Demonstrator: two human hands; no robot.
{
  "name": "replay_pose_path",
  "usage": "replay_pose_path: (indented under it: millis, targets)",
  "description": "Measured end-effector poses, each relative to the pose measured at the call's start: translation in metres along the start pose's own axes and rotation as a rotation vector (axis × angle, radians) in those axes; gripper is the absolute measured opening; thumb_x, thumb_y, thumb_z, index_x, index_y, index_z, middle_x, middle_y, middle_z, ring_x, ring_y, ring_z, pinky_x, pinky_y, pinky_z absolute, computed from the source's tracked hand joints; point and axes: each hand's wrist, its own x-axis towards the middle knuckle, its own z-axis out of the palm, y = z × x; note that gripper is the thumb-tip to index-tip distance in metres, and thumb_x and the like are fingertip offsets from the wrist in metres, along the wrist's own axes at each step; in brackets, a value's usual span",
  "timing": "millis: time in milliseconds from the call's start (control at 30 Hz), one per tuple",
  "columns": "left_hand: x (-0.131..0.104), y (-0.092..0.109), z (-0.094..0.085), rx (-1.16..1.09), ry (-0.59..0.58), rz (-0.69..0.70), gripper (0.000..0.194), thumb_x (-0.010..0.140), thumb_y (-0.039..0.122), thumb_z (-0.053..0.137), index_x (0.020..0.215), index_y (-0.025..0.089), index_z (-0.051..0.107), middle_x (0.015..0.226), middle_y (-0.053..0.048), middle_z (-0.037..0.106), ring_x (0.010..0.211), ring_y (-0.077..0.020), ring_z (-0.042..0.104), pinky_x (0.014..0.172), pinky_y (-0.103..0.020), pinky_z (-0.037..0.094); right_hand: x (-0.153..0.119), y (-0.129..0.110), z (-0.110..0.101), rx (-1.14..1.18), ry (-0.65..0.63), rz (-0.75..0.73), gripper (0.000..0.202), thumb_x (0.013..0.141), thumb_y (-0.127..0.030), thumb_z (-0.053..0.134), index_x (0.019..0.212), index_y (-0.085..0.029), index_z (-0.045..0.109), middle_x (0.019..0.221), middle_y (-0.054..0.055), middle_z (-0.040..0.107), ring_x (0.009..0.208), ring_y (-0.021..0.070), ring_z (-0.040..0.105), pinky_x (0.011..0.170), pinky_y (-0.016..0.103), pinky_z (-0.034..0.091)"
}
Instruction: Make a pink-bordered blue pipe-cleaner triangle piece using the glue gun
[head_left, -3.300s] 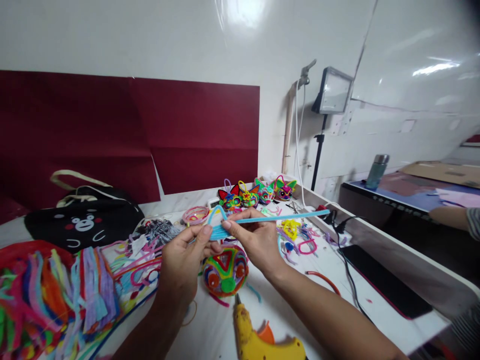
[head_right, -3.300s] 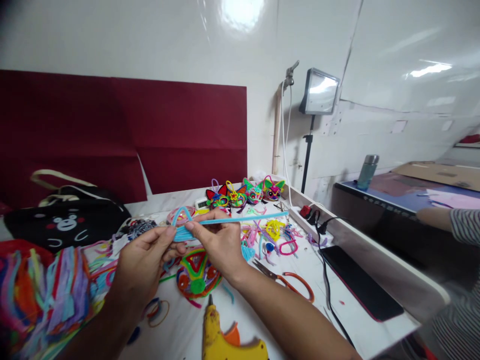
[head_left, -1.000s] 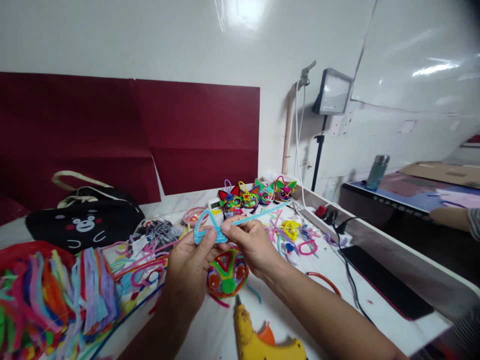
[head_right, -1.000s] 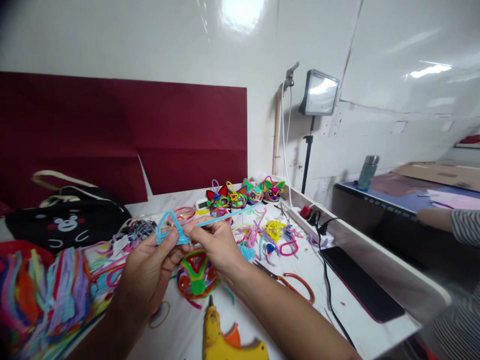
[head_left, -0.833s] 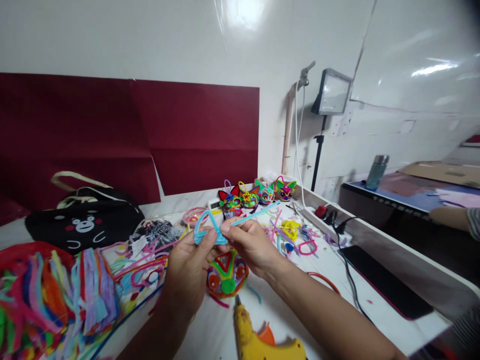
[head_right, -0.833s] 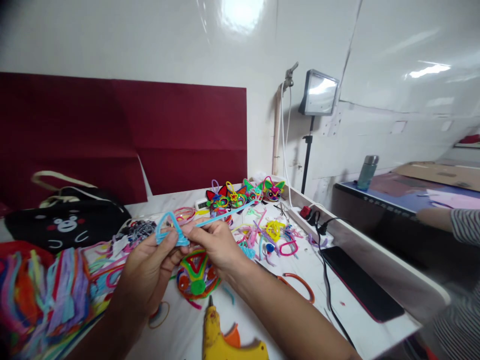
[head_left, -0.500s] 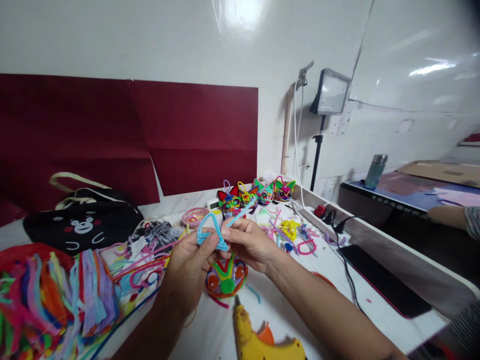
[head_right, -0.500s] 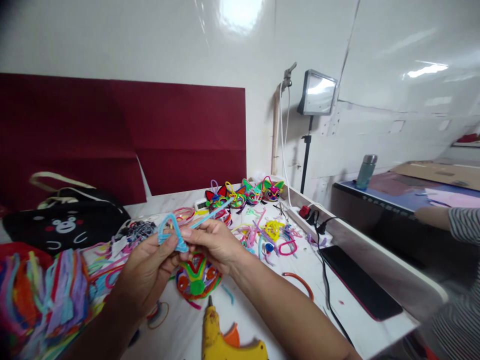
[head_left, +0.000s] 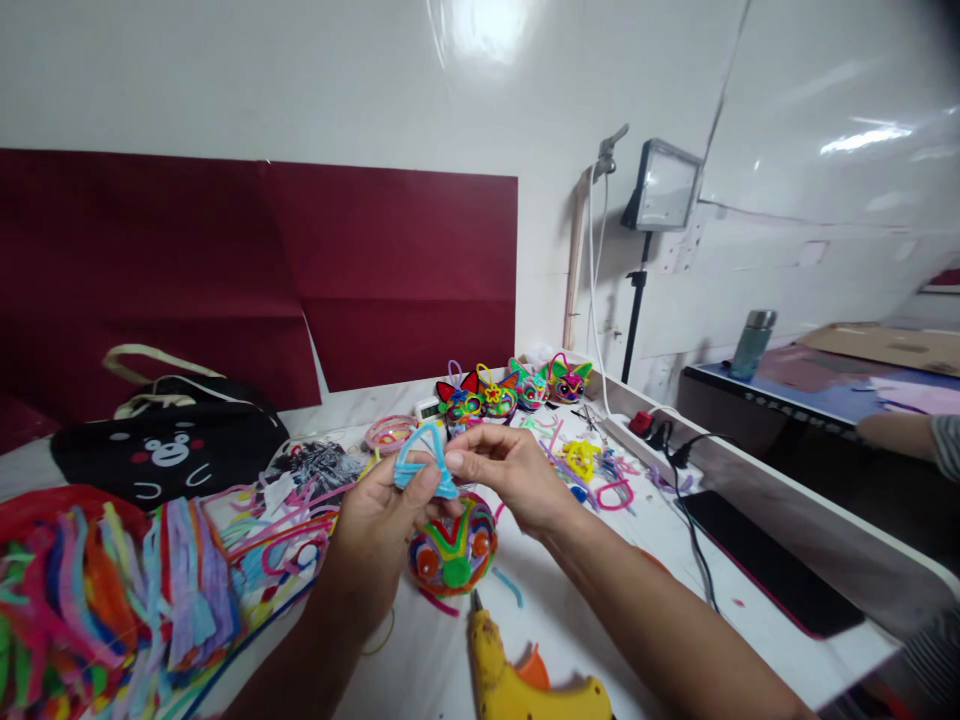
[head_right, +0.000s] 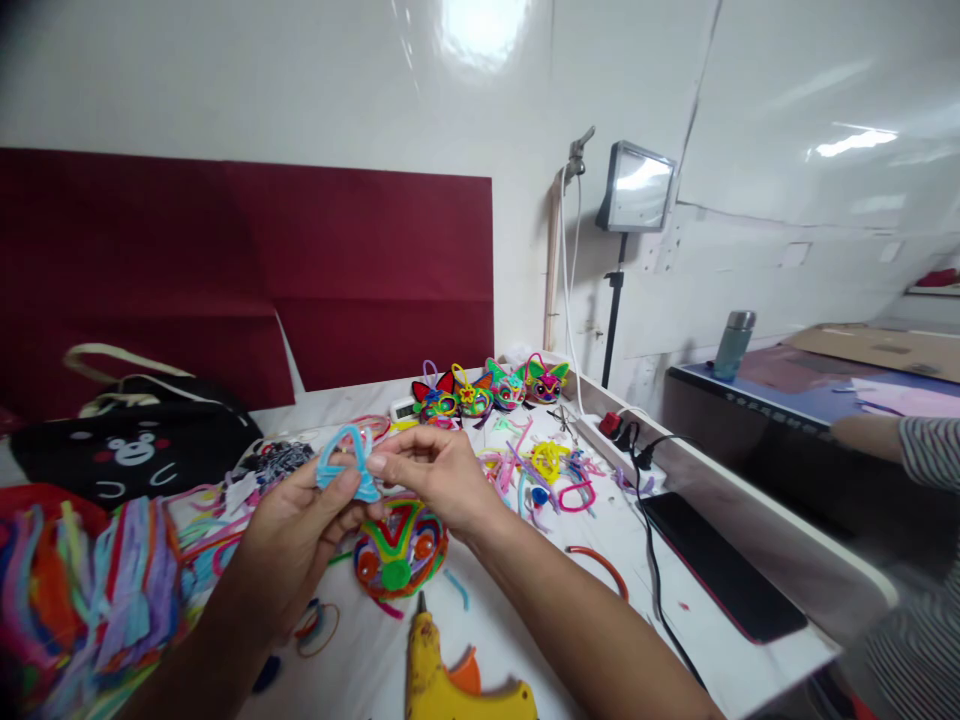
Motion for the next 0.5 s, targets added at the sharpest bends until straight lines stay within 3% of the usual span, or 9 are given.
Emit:
replay_pose_path:
  millis: [233, 500]
  targets:
    - [0.001, -0.003, 0.003, 0.015, 0.087, 0.089, 0.037, 0.077, 0.039, 0.071, 0.106, 0.018, 0.061, 0.098, -0.005, 0.071, 0.073, -0.0173, 0.067, 0.064, -0.026, 0.053, -0.007, -0.003, 0.009, -0.147, 0.071, -0.127, 0.02, 0.07, -0.038, 0.077, 0.069, -0.018, 0.075, 0.065, -0.001, 0.068, 0.062, 0.0121, 0.059, 0.063, 0.025, 0.048]
    - [0.0, -0.004, 0.001, 0.225, 0.172, 0.168, 0.036, 0.079, 0.045, 0.067, 0.105, 0.02, 0.059, 0.099, -0.004, 0.069, 0.077, -0.0188, 0.067, 0.071, -0.028, 0.052, -0.009, 0.01, 0.013, -0.1, 0.13, -0.111, 0.021, 0.06, -0.033, 0.084, 0.074, -0.02, 0.076, 0.073, 0.0, 0.065, 0.064, 0.0126, 0.057, 0.061, 0.026, 0.048]
